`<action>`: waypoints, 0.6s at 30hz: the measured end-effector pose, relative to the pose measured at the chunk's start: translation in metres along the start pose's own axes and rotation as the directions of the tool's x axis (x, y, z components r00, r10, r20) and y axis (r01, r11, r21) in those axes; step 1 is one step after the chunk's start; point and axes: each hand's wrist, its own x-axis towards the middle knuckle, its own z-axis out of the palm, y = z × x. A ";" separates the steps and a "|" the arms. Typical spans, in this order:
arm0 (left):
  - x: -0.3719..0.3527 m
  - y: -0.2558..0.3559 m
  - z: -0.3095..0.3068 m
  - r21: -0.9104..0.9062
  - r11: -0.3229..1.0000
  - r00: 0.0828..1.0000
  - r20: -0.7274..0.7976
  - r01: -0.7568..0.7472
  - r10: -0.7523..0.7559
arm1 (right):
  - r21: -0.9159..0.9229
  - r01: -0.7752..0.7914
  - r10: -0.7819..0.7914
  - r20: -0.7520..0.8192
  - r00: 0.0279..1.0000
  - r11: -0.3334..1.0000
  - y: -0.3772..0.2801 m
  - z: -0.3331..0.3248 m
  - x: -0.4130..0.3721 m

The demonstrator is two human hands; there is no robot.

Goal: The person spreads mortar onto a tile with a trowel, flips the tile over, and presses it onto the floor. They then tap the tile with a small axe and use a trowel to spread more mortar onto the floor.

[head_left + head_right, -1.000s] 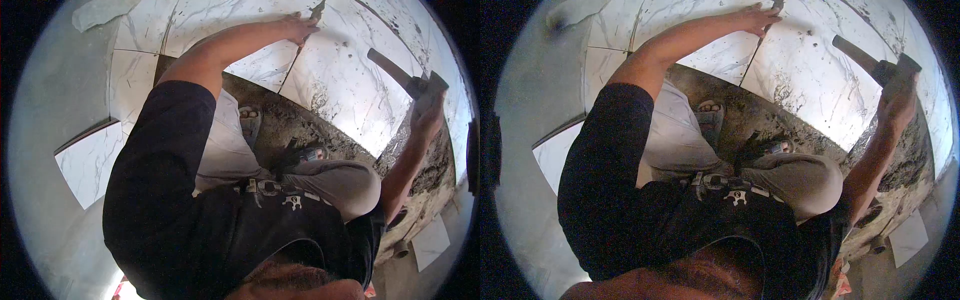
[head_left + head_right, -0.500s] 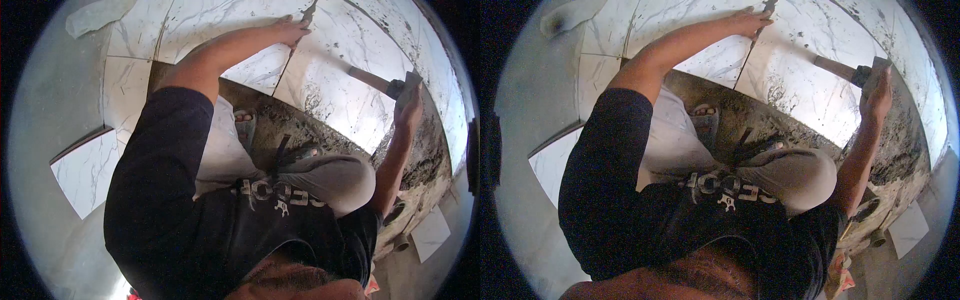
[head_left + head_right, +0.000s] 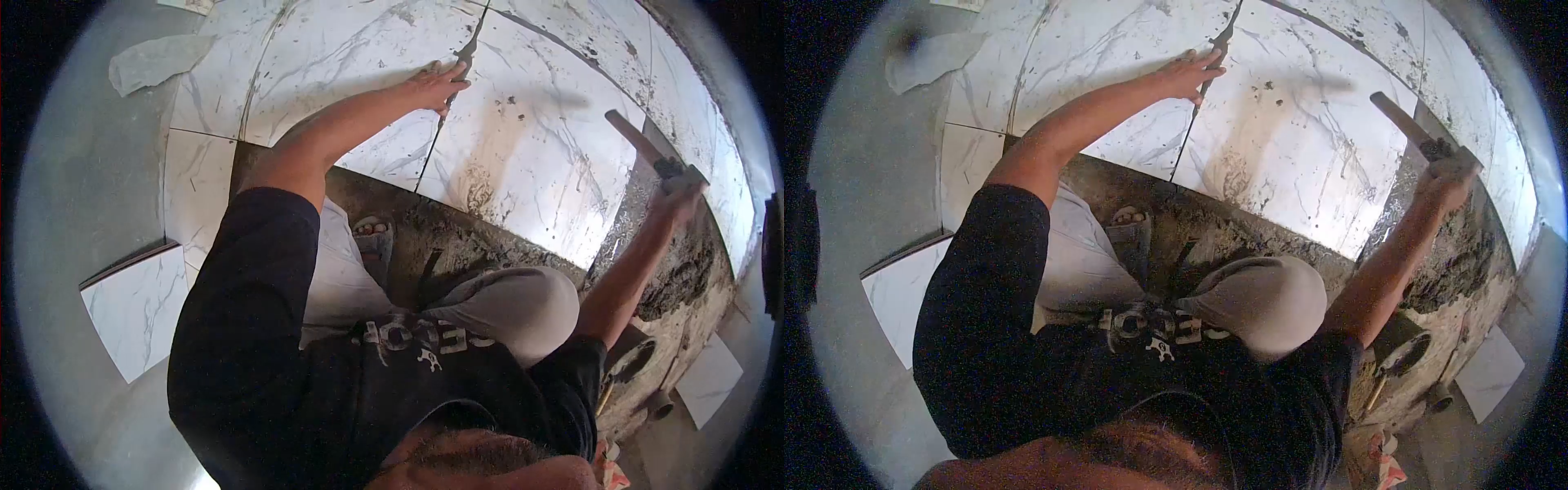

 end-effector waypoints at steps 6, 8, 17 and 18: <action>0.009 -0.010 0.012 0.015 0.992 0.992 -0.033 -0.125 0.126 | -0.037 -0.187 0.183 -0.089 0.979 0.982 0.003 0.022 0.025; 0.012 -0.013 0.013 0.009 0.983 0.981 -0.074 -0.181 0.181 | 0.073 -0.124 0.132 -0.108 0.985 0.990 -0.011 0.030 0.020; 0.010 -0.011 0.024 0.001 0.988 0.987 -0.029 -0.156 0.156 | -0.032 0.008 -0.006 0.046 0.999 0.999 0.048 -0.007 0.070; 0.012 -0.010 0.019 0.041 0.989 0.989 -0.023 -0.145 0.146 | -0.037 -0.013 0.015 0.053 0.998 0.999 0.036 0.016 0.050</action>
